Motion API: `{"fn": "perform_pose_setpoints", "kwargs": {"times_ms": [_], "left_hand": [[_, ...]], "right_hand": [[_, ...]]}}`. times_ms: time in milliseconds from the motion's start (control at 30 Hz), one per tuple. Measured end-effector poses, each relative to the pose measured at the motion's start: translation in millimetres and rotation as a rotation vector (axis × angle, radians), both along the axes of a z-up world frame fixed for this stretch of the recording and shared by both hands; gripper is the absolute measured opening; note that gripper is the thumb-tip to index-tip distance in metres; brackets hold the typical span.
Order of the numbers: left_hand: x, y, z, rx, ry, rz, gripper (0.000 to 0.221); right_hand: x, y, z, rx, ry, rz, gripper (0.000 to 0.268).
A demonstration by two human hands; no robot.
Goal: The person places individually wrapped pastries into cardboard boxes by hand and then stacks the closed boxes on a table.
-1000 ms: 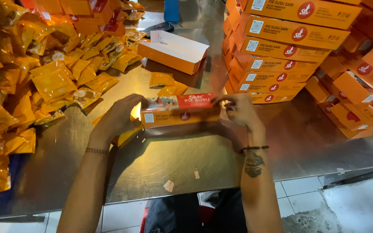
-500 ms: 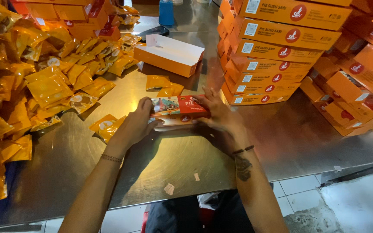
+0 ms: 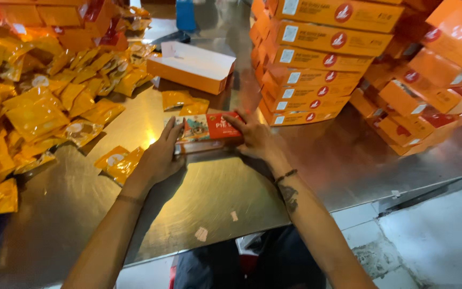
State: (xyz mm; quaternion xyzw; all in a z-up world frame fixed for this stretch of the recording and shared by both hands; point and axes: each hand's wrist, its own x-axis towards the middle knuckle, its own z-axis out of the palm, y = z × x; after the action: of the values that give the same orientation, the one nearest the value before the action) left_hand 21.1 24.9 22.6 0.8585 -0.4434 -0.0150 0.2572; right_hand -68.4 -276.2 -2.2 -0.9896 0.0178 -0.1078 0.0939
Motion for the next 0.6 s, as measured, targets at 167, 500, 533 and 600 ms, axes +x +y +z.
{"fn": "perform_pose_setpoints", "kwargs": {"times_ms": [167,500,533,600], "left_hand": [[15.1,7.7,-9.1,0.031,-0.319,0.04,0.083],[29.1,18.7,-27.9,-0.316,-0.677,-0.057,0.073],[28.8,19.2,-26.0,-0.315,-0.676,-0.059,0.073],[28.2,21.0,-22.4,-0.387,-0.771,-0.016,0.073]], "right_hand": [[-24.1,-16.7,25.2,0.254,-0.149,0.189,0.091],[5.6,29.1,-0.3,-0.179,-0.734,0.371,0.04],[1.4,37.8,6.2,-0.178,-0.734,0.369,0.04],[-7.8,56.3,18.0,-0.293,-0.923,0.266,0.031]]}}
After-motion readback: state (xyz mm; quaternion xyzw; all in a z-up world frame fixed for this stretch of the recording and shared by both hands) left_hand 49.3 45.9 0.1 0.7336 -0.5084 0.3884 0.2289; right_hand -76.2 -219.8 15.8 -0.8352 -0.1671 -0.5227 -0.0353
